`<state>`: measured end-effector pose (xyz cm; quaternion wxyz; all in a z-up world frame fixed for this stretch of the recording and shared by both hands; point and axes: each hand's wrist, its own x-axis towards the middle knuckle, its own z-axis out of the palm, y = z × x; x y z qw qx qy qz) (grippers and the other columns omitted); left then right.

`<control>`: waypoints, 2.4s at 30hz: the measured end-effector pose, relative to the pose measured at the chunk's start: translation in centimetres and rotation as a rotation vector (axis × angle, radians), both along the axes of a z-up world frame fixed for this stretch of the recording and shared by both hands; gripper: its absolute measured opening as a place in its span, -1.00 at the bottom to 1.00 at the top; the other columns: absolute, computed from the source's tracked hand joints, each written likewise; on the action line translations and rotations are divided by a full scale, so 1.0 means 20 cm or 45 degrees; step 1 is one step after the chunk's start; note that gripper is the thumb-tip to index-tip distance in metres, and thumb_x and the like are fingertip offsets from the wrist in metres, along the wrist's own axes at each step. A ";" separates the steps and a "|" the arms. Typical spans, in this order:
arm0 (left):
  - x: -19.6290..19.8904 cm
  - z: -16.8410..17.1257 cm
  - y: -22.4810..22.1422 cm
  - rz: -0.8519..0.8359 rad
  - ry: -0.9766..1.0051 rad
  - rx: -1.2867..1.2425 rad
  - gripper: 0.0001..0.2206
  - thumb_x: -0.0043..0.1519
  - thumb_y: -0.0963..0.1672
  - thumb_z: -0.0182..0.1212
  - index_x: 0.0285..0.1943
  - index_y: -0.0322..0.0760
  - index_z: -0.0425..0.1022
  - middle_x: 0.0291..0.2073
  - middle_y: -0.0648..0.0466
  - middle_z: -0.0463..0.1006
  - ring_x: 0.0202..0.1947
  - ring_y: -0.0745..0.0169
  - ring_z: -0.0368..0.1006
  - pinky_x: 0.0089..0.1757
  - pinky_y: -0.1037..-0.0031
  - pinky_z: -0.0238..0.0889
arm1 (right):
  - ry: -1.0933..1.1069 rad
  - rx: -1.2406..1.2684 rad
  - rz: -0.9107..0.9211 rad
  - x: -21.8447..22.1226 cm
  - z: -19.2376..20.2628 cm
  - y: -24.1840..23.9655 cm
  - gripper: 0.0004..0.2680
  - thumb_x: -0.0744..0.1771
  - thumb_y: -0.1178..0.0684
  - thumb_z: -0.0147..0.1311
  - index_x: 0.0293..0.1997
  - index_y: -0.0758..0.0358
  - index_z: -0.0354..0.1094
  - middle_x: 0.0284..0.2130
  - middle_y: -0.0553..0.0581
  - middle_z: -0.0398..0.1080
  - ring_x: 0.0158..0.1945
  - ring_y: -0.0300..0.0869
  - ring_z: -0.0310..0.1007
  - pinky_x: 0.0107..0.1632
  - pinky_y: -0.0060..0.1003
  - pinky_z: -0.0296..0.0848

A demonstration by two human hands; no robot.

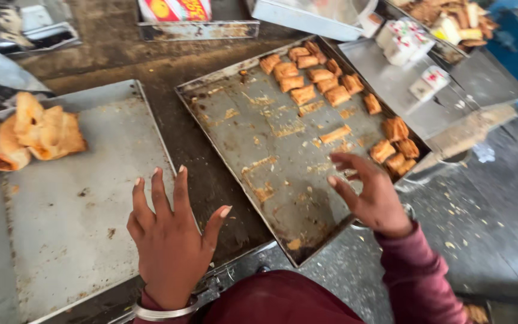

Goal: The person sorts baked pastries by hand, moving them between metal trays on a workbench and organizing them into rows.

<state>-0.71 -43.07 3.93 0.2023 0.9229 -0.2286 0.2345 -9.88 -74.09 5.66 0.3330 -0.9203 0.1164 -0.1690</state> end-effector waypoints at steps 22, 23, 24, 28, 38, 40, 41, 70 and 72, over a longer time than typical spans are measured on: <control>-0.05 -0.06 -0.01 0.238 -0.078 -0.027 -0.42 0.34 0.10 0.04 0.46 -0.28 0.28 0.27 -0.23 0.43 0.38 -0.29 0.16 0.14 -0.02 0.10 | 0.201 -0.720 -0.400 1.46 -0.31 -0.30 -0.47 0.32 -0.45 0.01 0.26 0.15 0.27 0.17 0.36 0.22 0.28 0.21 0.16 0.08 0.28 0.35; -0.05 -0.05 -0.01 0.244 -0.086 -0.030 -0.42 0.34 0.10 0.04 0.46 -0.28 0.28 0.27 -0.23 0.43 0.38 -0.29 0.16 0.14 -0.02 0.10 | 0.225 -0.692 -0.408 1.47 -0.30 -0.30 -0.51 0.32 -0.42 0.02 0.24 0.11 0.32 0.17 0.33 0.24 0.28 0.19 0.18 0.09 0.25 0.37; -0.05 -0.05 -0.01 0.231 -0.088 -0.030 -0.41 0.33 0.10 0.05 0.45 -0.29 0.28 0.26 -0.23 0.43 0.37 -0.30 0.17 0.14 -0.02 0.09 | 0.219 -0.688 -0.406 1.47 -0.31 -0.31 -0.51 0.32 -0.42 0.02 0.24 0.11 0.32 0.17 0.33 0.24 0.28 0.19 0.18 0.09 0.25 0.37; -0.05 -0.04 0.00 0.201 -0.090 -0.017 -0.37 0.31 0.12 0.06 0.45 -0.33 0.27 0.24 -0.27 0.43 0.35 -0.31 0.18 0.11 -0.01 0.10 | 0.090 -0.740 -0.395 1.46 -0.34 -0.36 -0.51 0.35 -0.43 0.03 0.13 0.23 0.38 0.10 0.35 0.30 0.20 0.21 0.28 0.03 0.18 0.43; -0.05 -0.04 0.02 0.158 -0.082 -0.037 -0.37 0.32 0.12 0.07 0.45 -0.34 0.26 0.25 -0.26 0.44 0.36 -0.30 0.17 0.12 -0.01 0.09 | -0.325 0.145 -0.043 1.54 -0.39 -0.57 -0.61 0.54 -0.26 0.01 -0.07 0.38 0.44 -0.28 0.30 0.44 -0.32 0.02 0.36 -0.19 -0.13 0.34; -0.05 -0.04 0.02 0.135 -0.056 -0.040 -0.36 0.31 0.13 0.07 0.44 -0.34 0.25 0.24 -0.24 0.44 0.36 -0.28 0.18 0.13 -0.03 0.08 | -0.311 0.728 0.252 1.51 -0.33 -0.48 -0.68 0.50 -0.23 0.00 0.07 0.29 0.39 -0.17 0.19 0.45 -0.22 -0.10 0.40 -0.16 -0.21 0.40; -0.05 -0.04 0.01 0.153 -0.050 -0.046 -0.36 0.31 0.13 0.07 0.44 -0.34 0.25 0.24 -0.24 0.44 0.36 -0.28 0.18 0.13 -0.03 0.08 | -0.277 1.313 0.531 1.46 -0.27 -0.40 -0.69 0.45 -0.20 -0.01 0.21 0.19 0.34 -0.05 0.07 0.47 -0.13 -0.21 0.45 -0.13 -0.28 0.45; 0.13 -0.13 2.11 0.558 -0.248 -0.433 -0.57 0.30 -0.03 0.32 0.25 -0.32 0.39 0.24 -0.22 0.36 0.30 -0.34 0.18 0.21 -0.07 0.07 | -0.172 -0.954 1.383 1.15 0.01 2.72 -0.57 0.32 -0.28 0.12 0.21 0.20 0.35 -0.07 0.28 0.35 0.03 0.15 0.39 0.03 0.03 0.38; 0.15 -0.16 2.15 0.573 -0.193 -0.396 -0.55 0.27 -0.01 0.31 0.26 -0.31 0.39 0.27 -0.25 0.33 0.33 -0.38 0.13 0.19 -0.11 0.06 | -0.231 -1.031 1.357 1.18 -0.04 2.81 -0.57 0.31 -0.27 0.14 0.21 0.16 0.36 -0.06 0.26 0.36 0.08 0.15 0.37 0.07 0.06 0.37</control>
